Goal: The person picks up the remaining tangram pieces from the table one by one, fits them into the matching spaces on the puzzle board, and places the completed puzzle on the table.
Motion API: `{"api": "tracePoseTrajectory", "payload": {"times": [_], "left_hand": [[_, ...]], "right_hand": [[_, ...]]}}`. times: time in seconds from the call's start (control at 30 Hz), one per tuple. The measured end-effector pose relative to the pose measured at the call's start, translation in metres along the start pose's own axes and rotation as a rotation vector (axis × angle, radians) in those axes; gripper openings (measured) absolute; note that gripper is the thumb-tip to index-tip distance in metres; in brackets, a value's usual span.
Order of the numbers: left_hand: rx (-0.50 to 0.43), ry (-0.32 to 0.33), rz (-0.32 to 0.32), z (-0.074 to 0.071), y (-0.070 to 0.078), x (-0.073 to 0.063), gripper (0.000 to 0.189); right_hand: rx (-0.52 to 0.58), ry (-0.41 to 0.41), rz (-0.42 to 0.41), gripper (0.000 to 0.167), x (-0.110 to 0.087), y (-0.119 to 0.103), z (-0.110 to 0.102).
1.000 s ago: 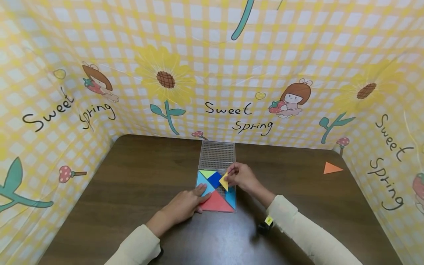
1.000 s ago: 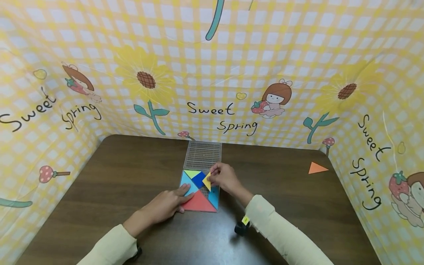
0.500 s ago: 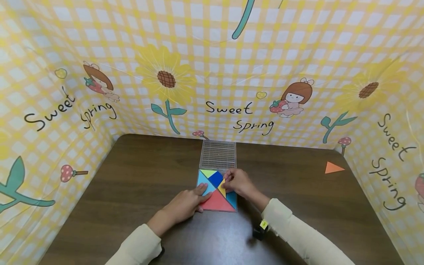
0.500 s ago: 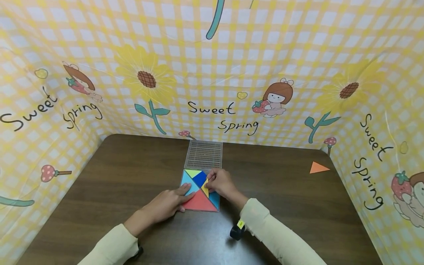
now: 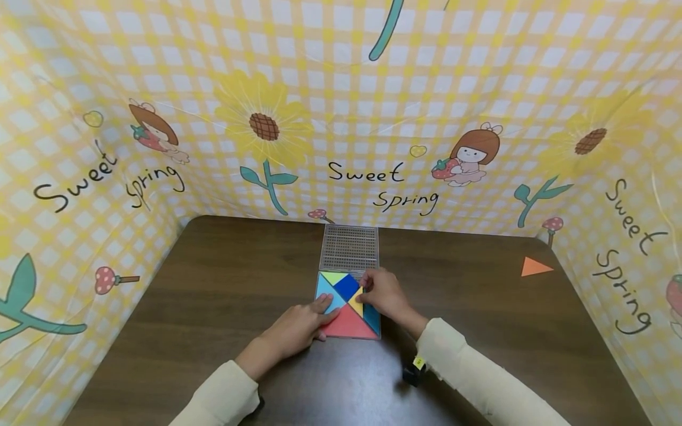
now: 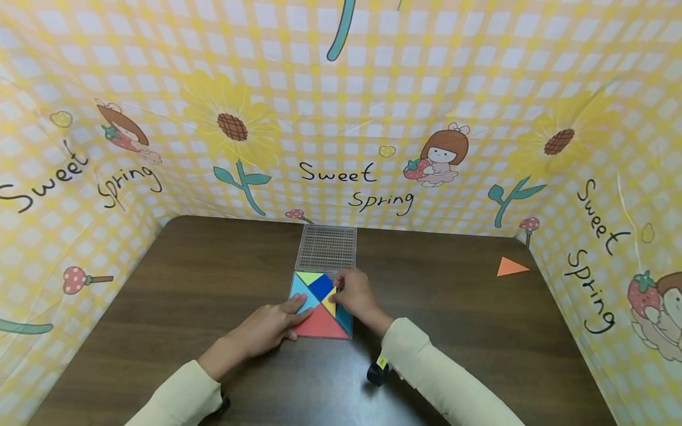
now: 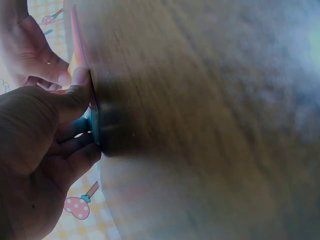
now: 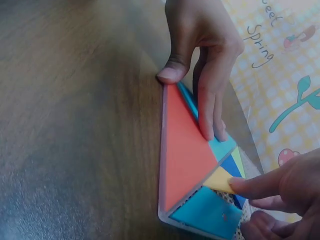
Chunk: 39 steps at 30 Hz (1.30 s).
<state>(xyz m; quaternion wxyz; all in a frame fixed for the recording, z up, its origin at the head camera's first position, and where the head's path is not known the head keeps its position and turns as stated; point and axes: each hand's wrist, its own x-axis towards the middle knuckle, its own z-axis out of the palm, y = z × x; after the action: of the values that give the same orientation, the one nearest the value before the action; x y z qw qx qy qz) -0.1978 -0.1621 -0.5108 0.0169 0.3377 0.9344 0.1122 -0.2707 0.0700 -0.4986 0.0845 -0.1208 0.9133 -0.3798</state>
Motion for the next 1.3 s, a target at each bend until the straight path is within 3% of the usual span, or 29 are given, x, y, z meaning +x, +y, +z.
{"api": "tracePoseTrajectory", "payload": {"times": [0.33, 0.87, 1.3], "left_hand": [[-0.006, 0.019, 0.007, 0.002, -0.001, 0.000, 0.054], [0.018, 0.035, 0.019, 0.004, -0.002, -0.001, 0.054], [0.023, 0.035, 0.014, 0.005, -0.001, 0.000, 0.055]], "right_hand": [[-0.089, 0.007, -0.048, 0.020, 0.003, 0.004, 0.003], [-0.108, 0.057, -0.100, 0.023, 0.009, 0.001, 0.008], [-0.088, 0.029, -0.114, 0.020, 0.011, 0.002, 0.006]]}}
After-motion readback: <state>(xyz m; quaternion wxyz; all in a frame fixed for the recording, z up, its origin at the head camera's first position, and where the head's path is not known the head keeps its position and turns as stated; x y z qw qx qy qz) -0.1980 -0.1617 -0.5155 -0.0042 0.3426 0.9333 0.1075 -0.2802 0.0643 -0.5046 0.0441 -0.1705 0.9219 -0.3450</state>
